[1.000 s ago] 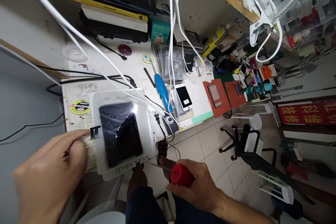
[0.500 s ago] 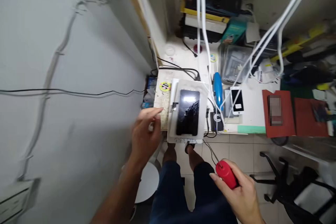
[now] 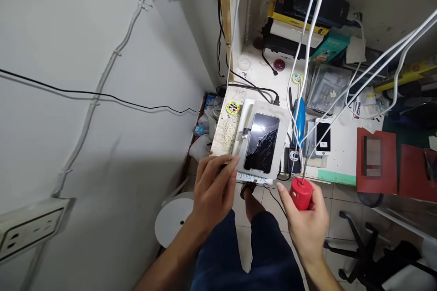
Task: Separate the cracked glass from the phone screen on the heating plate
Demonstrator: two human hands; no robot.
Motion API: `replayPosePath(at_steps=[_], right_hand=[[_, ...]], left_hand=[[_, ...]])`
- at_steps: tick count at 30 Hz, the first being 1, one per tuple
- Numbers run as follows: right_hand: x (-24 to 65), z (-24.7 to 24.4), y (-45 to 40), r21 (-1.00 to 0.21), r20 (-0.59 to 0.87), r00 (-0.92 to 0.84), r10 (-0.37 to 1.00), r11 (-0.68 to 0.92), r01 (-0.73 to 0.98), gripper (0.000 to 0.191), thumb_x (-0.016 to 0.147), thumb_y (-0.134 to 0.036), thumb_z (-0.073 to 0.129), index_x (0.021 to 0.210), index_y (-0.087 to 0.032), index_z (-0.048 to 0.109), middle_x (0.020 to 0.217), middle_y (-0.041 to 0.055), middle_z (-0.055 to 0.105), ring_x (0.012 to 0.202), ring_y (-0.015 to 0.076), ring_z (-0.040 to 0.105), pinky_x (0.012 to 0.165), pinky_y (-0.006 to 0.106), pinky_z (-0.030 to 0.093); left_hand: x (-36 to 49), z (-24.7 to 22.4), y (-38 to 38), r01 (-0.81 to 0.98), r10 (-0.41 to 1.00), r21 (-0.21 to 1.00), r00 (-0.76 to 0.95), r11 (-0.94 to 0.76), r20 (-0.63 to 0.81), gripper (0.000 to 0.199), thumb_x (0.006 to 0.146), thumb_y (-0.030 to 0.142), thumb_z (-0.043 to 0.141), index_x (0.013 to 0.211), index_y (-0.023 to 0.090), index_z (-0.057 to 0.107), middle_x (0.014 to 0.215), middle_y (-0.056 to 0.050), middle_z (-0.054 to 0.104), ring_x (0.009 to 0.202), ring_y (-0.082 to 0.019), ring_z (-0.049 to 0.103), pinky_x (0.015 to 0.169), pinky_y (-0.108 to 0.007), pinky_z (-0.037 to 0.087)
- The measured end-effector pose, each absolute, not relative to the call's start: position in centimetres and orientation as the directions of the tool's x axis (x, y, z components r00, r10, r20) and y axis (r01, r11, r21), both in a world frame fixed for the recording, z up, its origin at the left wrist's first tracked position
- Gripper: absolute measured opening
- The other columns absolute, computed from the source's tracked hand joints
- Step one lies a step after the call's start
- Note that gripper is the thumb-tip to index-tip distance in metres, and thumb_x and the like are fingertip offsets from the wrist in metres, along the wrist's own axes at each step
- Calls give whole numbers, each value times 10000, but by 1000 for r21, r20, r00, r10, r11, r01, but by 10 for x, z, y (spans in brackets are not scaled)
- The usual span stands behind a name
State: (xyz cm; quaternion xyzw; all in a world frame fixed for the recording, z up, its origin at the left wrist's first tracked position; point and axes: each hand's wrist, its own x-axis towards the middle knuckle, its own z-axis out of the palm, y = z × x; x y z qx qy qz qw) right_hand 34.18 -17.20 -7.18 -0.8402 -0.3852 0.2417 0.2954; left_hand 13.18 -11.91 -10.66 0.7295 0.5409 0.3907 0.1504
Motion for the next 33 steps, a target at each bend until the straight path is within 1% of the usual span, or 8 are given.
replayPosePath(at_steps=[2,4,11,15,18,26,31,33], right_hand=[[333,-77,-156,-724,-127,612,781,-495,481,554,792,-681,862,1038,-202,731,844,20,734,706,169,630,674,277,533],[329,-81,-146,-755,-129,623,771,-484,443,527,799,-644,868,1051,-202,734,883,30,746,736,174,638,698,289,529],[327,-83,-134,-837,-299,597,744,-505,211,499,786,-537,906,1104,-198,726,961,60,793,759,195,696,695,320,563],[326,-84,-129,-854,-302,574,761,-484,191,482,768,-507,914,1081,-195,722,976,73,808,753,203,710,670,325,577],[327,-85,-128,-858,-314,547,776,-478,186,463,785,-491,898,1086,-191,717,971,73,813,742,197,713,665,319,575],[340,-83,-126,-846,-204,504,839,-410,340,367,820,-427,848,1093,-205,744,1047,65,818,915,220,749,793,325,574],[359,-80,-128,-795,-93,454,886,-340,502,349,856,-434,812,1127,-222,753,1073,62,822,934,223,758,836,337,590],[370,-77,-131,-755,-28,407,913,-286,590,327,883,-440,799,1129,-230,751,1049,52,816,873,203,749,785,313,592]], left_hand=[[135,-108,-122,683,906,626,126,-375,404,547,960,-9,634,1450,236,650,1233,-121,720,1147,-273,635,1023,-456,555],[139,-110,-125,692,908,620,126,-369,400,565,964,-2,626,1475,240,635,1252,-126,724,1160,-281,635,1036,-468,549],[148,-113,-133,716,936,639,54,-279,348,537,980,5,609,1469,225,636,1247,-119,709,1158,-277,614,1056,-464,519],[153,-112,-136,702,956,681,-3,-208,295,523,1009,33,590,1464,286,637,1230,-84,698,1144,-258,611,1040,-440,532],[156,-110,-136,679,960,712,-35,-180,276,488,1023,40,578,1435,289,657,1217,-73,698,1129,-240,614,1021,-426,546],[162,-105,-145,591,989,801,-39,-95,146,452,1045,76,554,1416,306,671,1216,-63,695,1165,-230,620,997,-411,578],[176,-107,-156,571,989,814,-15,-110,144,495,1035,60,544,1465,282,645,1250,-84,686,1211,-242,609,1008,-407,576],[177,-107,-157,564,988,816,-7,-122,153,505,1027,44,547,1465,275,644,1253,-87,682,1210,-243,610,1005,-400,573]])
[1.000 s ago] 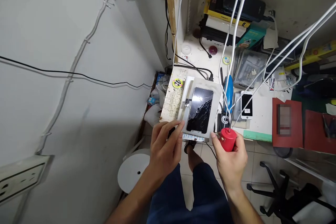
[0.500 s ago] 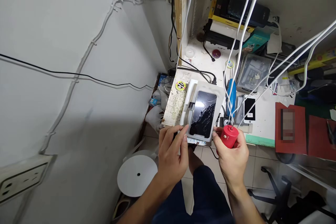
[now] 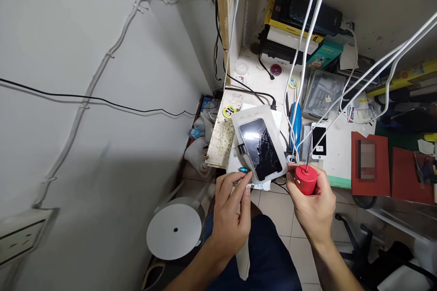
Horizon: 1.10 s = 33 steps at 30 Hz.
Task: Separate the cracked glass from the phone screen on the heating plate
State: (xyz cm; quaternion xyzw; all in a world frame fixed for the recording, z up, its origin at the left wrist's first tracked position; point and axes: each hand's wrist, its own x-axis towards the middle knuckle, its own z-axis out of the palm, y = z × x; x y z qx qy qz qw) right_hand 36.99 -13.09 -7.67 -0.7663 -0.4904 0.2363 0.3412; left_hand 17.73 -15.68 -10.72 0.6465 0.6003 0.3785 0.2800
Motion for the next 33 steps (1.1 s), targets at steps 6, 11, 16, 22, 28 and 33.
replayPosePath(at_steps=[6,11,16,22,28,33], right_hand=[[413,-62,-142,-547,54,1,999,29,836,302,965,-488,792,1125,-244,714,911,22,763,675,157,662,645,274,560],[428,-62,-156,-491,-52,-215,975,163,856,321,1013,-458,756,1227,-229,685,910,24,746,674,158,679,631,279,550],[427,-70,-168,-438,-91,-241,966,179,881,304,1046,-410,716,1272,-210,671,837,8,708,609,143,614,593,281,508],[426,-72,-174,-399,-90,-229,969,176,900,340,1042,-399,731,1308,-203,651,906,19,717,649,143,635,631,283,506],[421,-69,-175,-375,-76,-228,971,184,908,321,1043,-398,728,1287,-201,658,873,13,703,637,148,623,630,289,489],[419,-67,-175,-350,-93,-245,965,199,915,312,1046,-409,723,1262,-196,653,862,15,704,597,147,597,623,300,472]], left_hand=[[150,-100,-125,606,940,745,14,-280,341,456,975,3,619,1343,260,698,1164,-84,723,1123,-256,628,1005,-436,545],[126,-92,-69,540,836,640,379,-547,396,547,983,47,583,1474,285,622,1416,-75,747,1426,-343,554,1144,-577,477],[129,-98,-41,485,761,594,494,-642,420,446,974,64,612,1347,294,694,1375,-19,782,1492,-338,528,1151,-598,441],[134,-104,-35,479,746,573,463,-665,479,363,961,63,690,1227,309,718,1272,28,819,1420,-324,585,1139,-579,452],[135,-104,-34,503,774,591,456,-631,439,252,997,124,700,1125,334,752,1242,60,825,1403,-296,596,1130,-569,446],[136,-106,-34,505,775,590,452,-630,441,234,1002,127,698,1105,330,754,1234,65,826,1398,-294,597,1136,-571,445]])
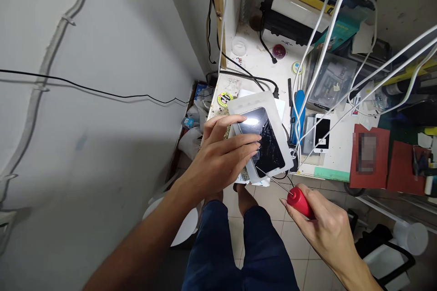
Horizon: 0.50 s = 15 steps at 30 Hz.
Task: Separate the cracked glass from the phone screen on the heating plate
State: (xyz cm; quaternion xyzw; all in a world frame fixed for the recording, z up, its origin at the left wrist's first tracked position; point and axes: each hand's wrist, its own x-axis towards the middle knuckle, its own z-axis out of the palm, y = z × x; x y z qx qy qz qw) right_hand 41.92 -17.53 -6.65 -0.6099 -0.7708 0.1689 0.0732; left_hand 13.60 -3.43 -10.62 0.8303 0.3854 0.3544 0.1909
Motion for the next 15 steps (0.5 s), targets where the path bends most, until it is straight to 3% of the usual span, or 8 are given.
replayPosePath(at_steps=[15], right_hand=[[416,-62,-174,-363,-69,-244,967,203,909,295,1056,-360,729,1256,-152,669,838,-5,658,604,108,559,632,270,456]], left_hand=[[138,-107,-35,471,755,590,432,-656,493,302,938,51,765,1164,248,727,1214,7,827,1365,-334,600,1129,-618,438]])
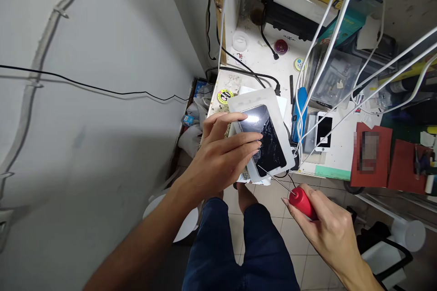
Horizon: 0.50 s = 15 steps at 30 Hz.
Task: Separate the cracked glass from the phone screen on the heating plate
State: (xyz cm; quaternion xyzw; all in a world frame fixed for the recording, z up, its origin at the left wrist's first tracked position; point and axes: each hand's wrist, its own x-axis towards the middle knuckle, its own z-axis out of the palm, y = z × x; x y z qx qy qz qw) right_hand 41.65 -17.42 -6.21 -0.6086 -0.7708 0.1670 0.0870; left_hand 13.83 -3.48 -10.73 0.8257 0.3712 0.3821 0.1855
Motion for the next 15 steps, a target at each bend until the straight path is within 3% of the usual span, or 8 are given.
replayPosePath(at_steps=[15], right_hand=[[416,-60,-177,-355,-68,-272,960,232,906,261,1048,-333,738,1226,-155,668,828,-10,643,623,111,540,626,271,430]], left_hand=[[139,-107,-34,477,757,588,430,-653,492,305,944,55,756,1163,266,726,1198,13,830,1359,-323,614,1121,-607,442]])
